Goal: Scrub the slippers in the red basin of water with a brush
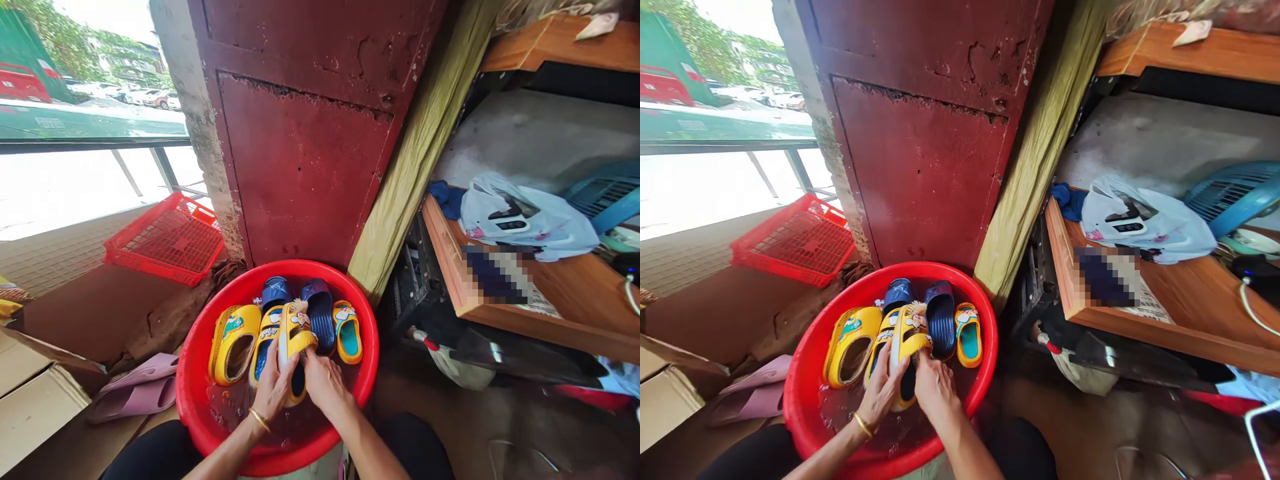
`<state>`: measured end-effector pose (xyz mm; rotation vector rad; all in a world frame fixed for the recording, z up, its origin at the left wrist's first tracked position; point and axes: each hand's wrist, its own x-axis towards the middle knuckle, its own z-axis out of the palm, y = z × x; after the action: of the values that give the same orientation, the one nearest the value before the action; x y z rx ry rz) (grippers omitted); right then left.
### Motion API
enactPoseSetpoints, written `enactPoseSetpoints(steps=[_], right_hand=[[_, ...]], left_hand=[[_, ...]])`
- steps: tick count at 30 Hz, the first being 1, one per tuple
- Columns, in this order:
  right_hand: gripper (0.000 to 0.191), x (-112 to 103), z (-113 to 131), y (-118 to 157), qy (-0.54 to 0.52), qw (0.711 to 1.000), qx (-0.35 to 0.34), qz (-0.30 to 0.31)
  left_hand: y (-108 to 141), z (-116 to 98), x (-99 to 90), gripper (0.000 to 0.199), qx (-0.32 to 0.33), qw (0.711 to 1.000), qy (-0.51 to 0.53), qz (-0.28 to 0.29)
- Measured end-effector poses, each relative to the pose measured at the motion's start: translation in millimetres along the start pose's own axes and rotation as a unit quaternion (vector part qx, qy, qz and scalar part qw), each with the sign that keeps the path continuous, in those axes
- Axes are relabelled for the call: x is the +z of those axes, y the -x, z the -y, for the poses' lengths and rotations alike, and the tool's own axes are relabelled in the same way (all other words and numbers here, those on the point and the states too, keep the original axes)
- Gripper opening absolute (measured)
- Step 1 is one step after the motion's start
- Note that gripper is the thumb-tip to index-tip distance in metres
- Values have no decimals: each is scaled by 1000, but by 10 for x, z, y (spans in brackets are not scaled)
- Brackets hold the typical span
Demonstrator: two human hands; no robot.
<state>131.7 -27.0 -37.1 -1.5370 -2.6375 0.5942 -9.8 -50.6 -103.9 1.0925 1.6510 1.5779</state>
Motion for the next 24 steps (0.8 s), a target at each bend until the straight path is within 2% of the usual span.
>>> enactPoseSetpoints(steps=[1, 3, 7, 9, 11, 13, 15, 17, 20, 24], right_hand=[[47, -37, 15, -47, -13, 1000, -1, 8], [50, -81, 49, -35, -28, 998, -40, 26], [60, -104, 45, 292, -25, 987, -139, 73], [57, -155, -68, 444, -23, 984, -150, 90], [57, -250, -266, 500, -38, 987, -125, 94], [59, -355, -505, 457, -68, 994, -60, 68], [61, -424, -724, 361, -94, 995, 10, 15], [62, -440, -878, 267, -104, 993, 50, -29], [60, -400, -970, 202, -115, 991, 51, -50], [62, -369, -954, 233, -101, 993, 38, -43]], left_hand=[[17, 12, 8, 63, 1, 1000, -5, 1], [-45, -6, -57, 64, 5, 999, -15, -31], [-381, -189, -374, 64, -7, 992, 18, -127], [-504, -292, -512, 68, -26, 985, 29, -166], [-542, -352, -576, 72, -36, 984, 31, -169], [-503, -346, -555, 72, -23, 993, 27, -115], [-421, -268, -469, 70, 8, 1000, 2, -27], [-326, -134, -356, 64, 42, 996, -49, 62], [-203, 102, -211, 55, 68, 971, -164, 160], [-124, 356, -135, 49, 47, 929, -305, 203]])
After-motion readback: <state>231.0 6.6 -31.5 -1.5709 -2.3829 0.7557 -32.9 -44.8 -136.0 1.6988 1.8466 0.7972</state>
